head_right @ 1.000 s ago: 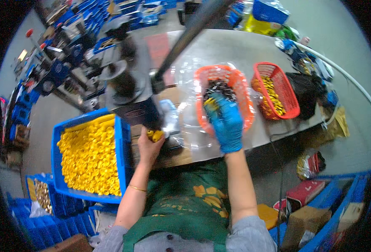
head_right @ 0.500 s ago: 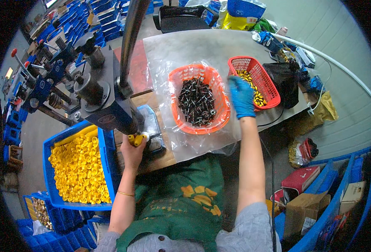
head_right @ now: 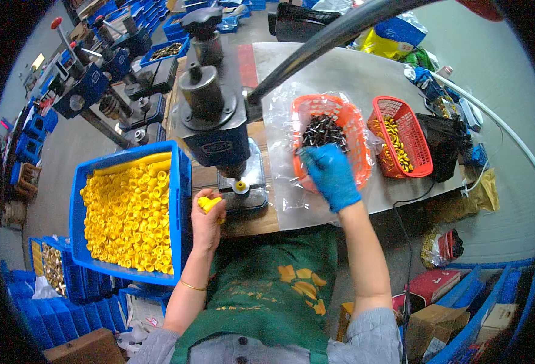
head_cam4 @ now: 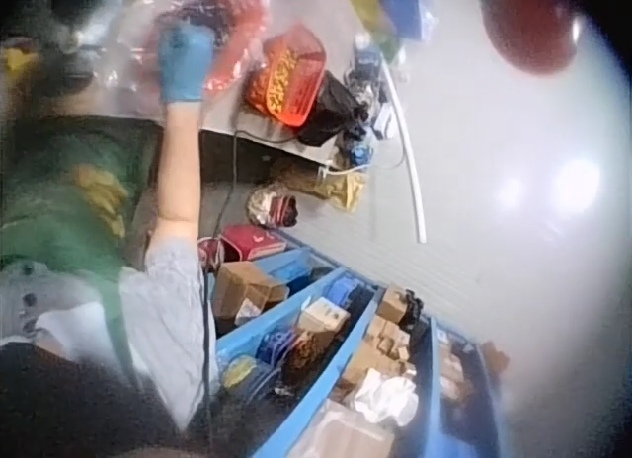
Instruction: The person inserts black components into yellow plastic parts using a manual press.
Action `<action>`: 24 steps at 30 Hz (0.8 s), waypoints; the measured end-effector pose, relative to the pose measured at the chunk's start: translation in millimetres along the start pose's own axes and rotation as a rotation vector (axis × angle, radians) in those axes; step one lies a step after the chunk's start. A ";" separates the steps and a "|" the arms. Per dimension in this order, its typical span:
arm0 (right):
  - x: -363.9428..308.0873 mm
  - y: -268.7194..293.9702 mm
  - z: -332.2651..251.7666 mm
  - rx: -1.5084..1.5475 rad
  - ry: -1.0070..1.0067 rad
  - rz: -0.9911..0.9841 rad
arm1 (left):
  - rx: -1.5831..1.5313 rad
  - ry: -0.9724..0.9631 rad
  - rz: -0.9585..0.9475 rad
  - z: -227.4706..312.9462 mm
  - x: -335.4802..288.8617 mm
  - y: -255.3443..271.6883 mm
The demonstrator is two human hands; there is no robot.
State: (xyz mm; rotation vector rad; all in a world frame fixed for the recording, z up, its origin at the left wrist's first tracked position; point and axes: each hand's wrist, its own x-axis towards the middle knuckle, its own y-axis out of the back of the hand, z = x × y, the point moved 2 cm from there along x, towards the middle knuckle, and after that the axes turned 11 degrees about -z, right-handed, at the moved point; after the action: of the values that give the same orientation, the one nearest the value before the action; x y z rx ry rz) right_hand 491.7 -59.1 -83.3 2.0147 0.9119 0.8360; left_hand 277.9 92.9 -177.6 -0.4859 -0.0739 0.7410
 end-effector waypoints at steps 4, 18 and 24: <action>-16.0 -62.6 -43.9 0.329 0.049 -0.239 | -0.113 0.050 0.018 0.9 -3.3 -7.2; 17.7 -112.5 -57.6 0.276 -0.037 -0.328 | -0.063 0.051 0.001 -2.1 -19.2 2.5; 6.0 -121.3 -43.8 0.090 -0.003 -0.290 | -0.021 0.045 -0.007 -8.5 -17.3 0.9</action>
State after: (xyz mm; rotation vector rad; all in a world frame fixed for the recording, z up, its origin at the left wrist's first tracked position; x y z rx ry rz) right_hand 422.2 17.2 -160.9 1.8972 1.2243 0.6406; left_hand 266.4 78.6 -183.7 -0.5216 -0.0414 0.7222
